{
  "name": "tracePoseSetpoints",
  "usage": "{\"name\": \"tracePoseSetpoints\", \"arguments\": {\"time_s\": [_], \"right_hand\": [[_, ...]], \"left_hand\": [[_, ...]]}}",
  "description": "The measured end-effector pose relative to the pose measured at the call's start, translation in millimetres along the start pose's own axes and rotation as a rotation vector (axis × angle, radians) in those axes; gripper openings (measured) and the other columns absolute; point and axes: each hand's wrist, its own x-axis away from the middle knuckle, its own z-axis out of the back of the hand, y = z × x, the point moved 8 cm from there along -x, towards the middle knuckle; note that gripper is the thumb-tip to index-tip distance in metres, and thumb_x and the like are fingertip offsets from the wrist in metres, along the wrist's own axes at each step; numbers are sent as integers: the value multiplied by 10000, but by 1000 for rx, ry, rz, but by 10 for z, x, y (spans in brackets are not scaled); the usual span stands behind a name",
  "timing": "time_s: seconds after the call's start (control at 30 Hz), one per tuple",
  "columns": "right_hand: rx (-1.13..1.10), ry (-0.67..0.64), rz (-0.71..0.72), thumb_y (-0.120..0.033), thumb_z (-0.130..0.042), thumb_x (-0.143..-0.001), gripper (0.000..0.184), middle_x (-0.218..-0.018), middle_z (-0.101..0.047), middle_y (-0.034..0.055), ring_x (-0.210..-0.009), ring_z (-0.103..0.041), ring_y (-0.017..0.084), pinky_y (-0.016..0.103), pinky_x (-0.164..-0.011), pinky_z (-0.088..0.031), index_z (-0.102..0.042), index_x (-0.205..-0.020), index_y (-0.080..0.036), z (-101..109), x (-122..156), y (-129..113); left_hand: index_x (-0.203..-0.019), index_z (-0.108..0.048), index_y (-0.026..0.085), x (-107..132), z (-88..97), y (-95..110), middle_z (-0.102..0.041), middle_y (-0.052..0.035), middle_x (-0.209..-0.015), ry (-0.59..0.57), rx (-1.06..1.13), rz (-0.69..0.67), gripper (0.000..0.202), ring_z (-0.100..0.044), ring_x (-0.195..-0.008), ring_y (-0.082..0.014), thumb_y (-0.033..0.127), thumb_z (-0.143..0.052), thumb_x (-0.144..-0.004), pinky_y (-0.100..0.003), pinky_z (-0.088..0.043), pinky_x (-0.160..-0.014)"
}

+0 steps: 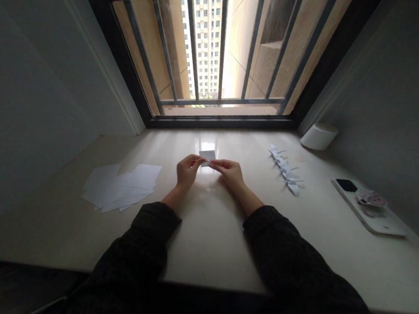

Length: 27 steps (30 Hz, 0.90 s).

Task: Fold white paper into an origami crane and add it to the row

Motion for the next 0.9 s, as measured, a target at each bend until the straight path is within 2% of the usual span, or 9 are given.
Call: {"name": "tracePoseSetpoints", "arguments": {"time_s": [0.17,0.37,0.47,0.7,0.9], "right_hand": [[-41,24,-32,-399,-824,-514,321,-795,-748,57,-798,-682,219,378,-821,-516,-757,-769,-216,31,-16,50],[-58,53,-37,-409,-814,-524,339,-803,-746,69,-791,-671,222,359,-740,-531,-757,-787,-202,92,-13,32],[-55,44,-55,-399,-809,-538,338,-806,-744,74,-784,-663,226,349,-681,-533,-756,-803,-196,86,-10,47],[-16,68,-15,-407,-822,-516,336,-743,-737,62,-702,-651,186,329,-683,-513,-753,-770,-198,77,-16,22],[-45,71,-12,-394,-829,-509,322,-779,-745,59,-754,-670,204,359,-761,-521,-752,-761,-209,74,-5,0]], "left_hand": [[-742,-700,189,22,-7,-21,-674,-13,-708,30,32,25,221,-607,-675,-142,408,-706,-709,-262,-472,-656],[-836,-711,178,10,-121,-49,-713,-50,-839,-88,213,68,239,-664,-794,-175,339,-755,-665,-328,-519,-786],[-810,-713,174,9,-117,-85,-719,-49,-832,-61,268,92,222,-669,-793,-176,315,-769,-648,-341,-522,-800],[-799,-722,173,17,-90,-162,-724,-53,-807,15,271,140,238,-661,-765,-172,330,-778,-629,-341,-523,-777],[-802,-733,187,22,-73,-158,-728,-53,-817,41,264,145,243,-652,-756,-168,334,-784,-616,-332,-516,-754]]}}
